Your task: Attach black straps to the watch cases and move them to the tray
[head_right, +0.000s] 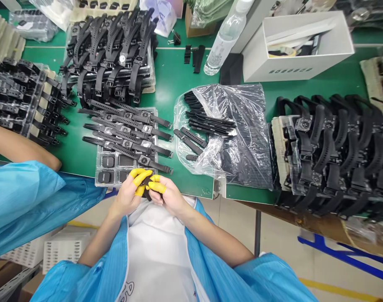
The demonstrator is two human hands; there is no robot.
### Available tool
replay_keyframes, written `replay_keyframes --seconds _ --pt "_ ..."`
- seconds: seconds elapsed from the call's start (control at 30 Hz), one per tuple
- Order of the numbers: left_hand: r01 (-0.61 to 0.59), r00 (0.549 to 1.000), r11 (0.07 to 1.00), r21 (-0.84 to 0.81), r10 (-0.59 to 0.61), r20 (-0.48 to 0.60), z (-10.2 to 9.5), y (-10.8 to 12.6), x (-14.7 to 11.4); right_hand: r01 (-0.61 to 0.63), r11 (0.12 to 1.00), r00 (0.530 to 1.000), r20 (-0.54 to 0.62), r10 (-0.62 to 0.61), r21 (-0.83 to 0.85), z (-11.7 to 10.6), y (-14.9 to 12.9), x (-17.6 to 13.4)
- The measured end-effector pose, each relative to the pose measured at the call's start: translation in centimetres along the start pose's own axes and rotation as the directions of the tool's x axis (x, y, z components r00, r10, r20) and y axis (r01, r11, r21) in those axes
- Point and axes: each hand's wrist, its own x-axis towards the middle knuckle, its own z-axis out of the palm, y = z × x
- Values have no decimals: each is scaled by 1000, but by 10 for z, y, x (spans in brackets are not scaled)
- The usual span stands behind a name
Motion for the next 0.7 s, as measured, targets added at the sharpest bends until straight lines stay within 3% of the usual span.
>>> replay_keyframes --seconds 0.17,0.3,0.47,0.7 --pt "-44 997 999 -32 46 67 -8 5 1 -23 1000 1000 -9 23 -3 -1 2 -1" --pt "-55 996 993 105 47 71 -9 6 1 -44 999 999 -23 44 -5 -1 2 -2" --pt "-66 986 967 246 26 163 -14 8 2 -58 996 998 -25 57 -62 -1 3 -3" --pt "-58 983 993 103 39 182 -19 4 -1 20 981 1000 0 -20 -195 -4 8 -3"
